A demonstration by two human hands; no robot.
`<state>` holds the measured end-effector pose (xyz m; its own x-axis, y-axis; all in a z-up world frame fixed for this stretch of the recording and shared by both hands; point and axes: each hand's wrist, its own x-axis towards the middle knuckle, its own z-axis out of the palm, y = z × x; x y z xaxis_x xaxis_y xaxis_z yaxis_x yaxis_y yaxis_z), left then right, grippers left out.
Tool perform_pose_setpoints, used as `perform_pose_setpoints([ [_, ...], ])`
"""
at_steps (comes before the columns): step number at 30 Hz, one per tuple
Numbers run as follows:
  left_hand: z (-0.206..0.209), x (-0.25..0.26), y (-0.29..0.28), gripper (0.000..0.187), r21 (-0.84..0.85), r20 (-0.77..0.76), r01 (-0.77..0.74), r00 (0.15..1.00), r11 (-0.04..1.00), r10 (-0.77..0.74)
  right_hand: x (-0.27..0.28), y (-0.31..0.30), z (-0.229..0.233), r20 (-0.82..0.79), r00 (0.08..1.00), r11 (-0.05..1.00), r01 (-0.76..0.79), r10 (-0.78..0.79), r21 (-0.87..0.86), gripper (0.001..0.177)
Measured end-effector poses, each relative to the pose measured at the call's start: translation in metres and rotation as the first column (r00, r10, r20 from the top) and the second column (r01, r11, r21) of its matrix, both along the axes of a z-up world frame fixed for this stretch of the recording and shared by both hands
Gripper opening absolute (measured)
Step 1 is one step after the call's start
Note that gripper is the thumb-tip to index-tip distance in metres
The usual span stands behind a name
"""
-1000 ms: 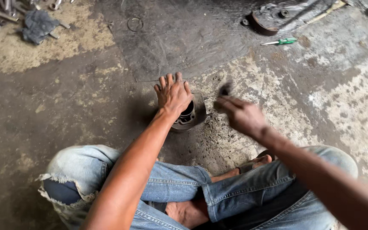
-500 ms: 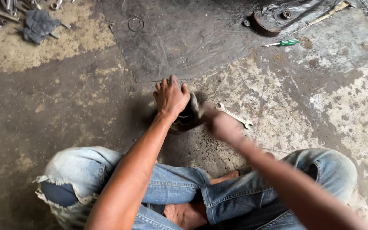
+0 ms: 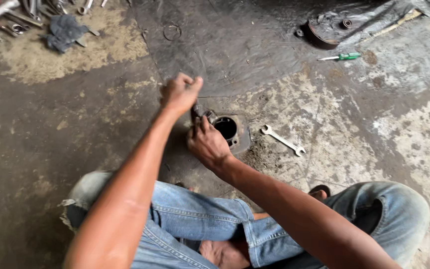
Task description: The person sits on the floor and cleans a cylindrical metal mechanical part. They use a wrench to scrape the exterior surface, then switch to a screwdriver to scrape the interior bore. Finally, they wipe the part with a cloth.
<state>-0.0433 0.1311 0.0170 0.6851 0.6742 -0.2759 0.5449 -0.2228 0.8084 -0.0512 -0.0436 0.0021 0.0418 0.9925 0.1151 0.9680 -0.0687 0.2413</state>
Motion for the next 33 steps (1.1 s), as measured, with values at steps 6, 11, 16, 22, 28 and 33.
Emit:
perform_pose_setpoints([
  [6,0.025,-0.017,-0.05,0.109,0.106,-0.279,0.385,0.897,0.917,-0.344,-0.003,-0.067,0.007,0.202,0.938,0.96,-0.279,0.281,-0.041,0.045],
  [11,-0.002,-0.013,-0.056,0.118,0.194,-0.243,0.451,0.883,0.871,-0.402,0.05,-0.112,0.037,-0.055,0.991,0.806,0.064,-0.12,-0.588,0.024],
  [16,-0.008,-0.002,-0.04,0.091,0.134,-0.063,0.286,0.958,0.949,-0.28,0.02,-0.089,0.009,-0.346,0.936,0.977,-0.017,-0.059,-0.213,0.054],
  [22,-0.006,-0.021,-0.026,0.063,0.273,-0.123,0.244,0.968,0.931,-0.218,0.016,-0.083,0.006,0.232,0.918,0.939,-0.279,0.323,-0.203,0.061],
  [28,-0.003,-0.007,0.003,0.045,0.161,0.11,0.084,0.989,0.983,-0.103,0.087,-0.082,0.105,-0.41,0.794,0.861,0.262,-0.449,-0.435,0.033],
  [33,-0.018,-0.015,0.011,0.035,0.173,0.279,-0.035,0.96,0.984,-0.015,0.082,0.009,0.092,-0.553,0.704,0.873,0.204,-0.445,-0.443,0.024],
])
